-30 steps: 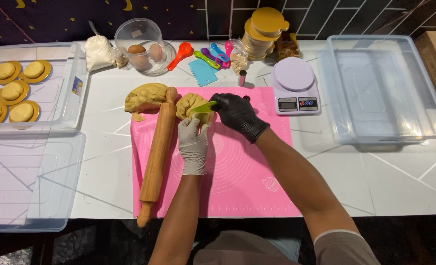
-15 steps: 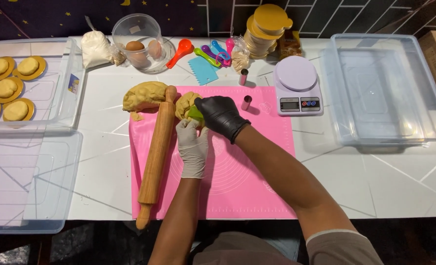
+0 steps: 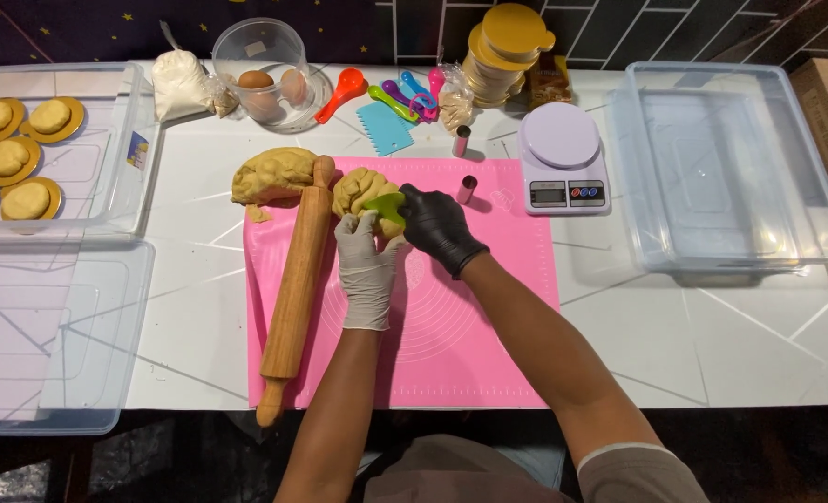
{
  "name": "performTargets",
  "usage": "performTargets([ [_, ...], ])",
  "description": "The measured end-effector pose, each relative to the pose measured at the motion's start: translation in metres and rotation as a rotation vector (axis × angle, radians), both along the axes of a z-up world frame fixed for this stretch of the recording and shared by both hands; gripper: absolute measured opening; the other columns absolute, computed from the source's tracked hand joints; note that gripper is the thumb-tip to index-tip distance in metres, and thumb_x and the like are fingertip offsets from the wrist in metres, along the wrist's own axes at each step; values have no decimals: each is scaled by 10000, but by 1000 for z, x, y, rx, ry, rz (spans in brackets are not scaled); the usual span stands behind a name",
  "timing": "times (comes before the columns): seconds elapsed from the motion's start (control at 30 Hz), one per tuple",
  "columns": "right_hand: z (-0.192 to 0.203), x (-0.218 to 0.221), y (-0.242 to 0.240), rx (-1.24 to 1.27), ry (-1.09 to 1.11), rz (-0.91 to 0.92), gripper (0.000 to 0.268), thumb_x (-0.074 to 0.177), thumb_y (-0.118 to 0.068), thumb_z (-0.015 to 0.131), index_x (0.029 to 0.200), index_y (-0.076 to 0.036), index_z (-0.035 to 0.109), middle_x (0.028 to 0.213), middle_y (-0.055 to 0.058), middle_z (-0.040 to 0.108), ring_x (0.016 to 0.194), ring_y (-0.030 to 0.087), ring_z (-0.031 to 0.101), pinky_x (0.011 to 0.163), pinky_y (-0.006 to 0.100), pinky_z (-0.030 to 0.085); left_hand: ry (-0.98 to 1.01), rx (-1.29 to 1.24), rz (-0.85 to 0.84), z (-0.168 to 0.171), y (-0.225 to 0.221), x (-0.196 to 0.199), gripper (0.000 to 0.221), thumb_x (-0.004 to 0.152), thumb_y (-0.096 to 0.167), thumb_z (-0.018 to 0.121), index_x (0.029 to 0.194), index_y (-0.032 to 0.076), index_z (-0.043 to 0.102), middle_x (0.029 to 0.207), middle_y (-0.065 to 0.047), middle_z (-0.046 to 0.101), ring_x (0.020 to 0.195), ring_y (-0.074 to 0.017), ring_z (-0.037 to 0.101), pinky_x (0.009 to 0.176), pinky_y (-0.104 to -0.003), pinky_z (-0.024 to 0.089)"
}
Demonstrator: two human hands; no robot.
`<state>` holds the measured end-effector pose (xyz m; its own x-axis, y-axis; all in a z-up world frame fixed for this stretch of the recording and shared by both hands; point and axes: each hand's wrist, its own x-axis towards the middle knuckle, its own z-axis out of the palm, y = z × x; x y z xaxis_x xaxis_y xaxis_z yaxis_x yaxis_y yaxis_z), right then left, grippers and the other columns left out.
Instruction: Cutting dough into portions using a scraper, weighing them on a digital scale, and rolling them out with a rolling pin.
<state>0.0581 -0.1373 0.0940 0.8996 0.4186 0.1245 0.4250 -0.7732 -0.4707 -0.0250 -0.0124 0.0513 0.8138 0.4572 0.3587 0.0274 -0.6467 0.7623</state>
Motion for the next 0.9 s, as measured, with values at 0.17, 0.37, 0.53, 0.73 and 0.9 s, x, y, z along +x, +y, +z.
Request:
performTargets([
  [0.17,-26,16,-4,219,98,-56,192,915,-228,674,1096,-167,670,931,132,770,970,418,738,856,546,585,49,27,-10,-12,1,6,720,777,455,860,1385,168,603,1361,-188,500,1251,-409,585,1092,-471,500],
  [0.37,5,-20,-1,112,55,-24,242,939,-257,654,1160,-167,688,944,123,781,966,379,752,875,525,590,84,178,56,-31,3,16,623,781,340,862,1332,205,605,1376,-142,509,1236,-375,610,1030,-471,538],
  [0.53,-4,-30,-10,404,154,-95,261,933,-240,696,1170,-131,706,1003,161,781,995,414,739,883,531,579,123,124,-21,-25,11,20,412,759,210,797,1140,142,658,1168,-137,545,1041,-397,671,914,-475,586],
  [0.73,-8,-39,-11,722,280,-151,315,927,-177,726,1192,-9,692,1056,254,753,1009,408,730,836,515,587,-131,70,110,-58,22,12,187,871,234,734,1043,169,702,1073,-69,630,1004,-292,701,830,-386,602],
  [0.9,14,-21,-9,232,-119,58,151,965,-306,664,1114,-302,685,940,1,769,974,288,737,857,447,603,-257,188,135,-71,18,10,207,849,227,785,1037,153,739,927,-84,662,885,-288,716,735,-381,610],
])
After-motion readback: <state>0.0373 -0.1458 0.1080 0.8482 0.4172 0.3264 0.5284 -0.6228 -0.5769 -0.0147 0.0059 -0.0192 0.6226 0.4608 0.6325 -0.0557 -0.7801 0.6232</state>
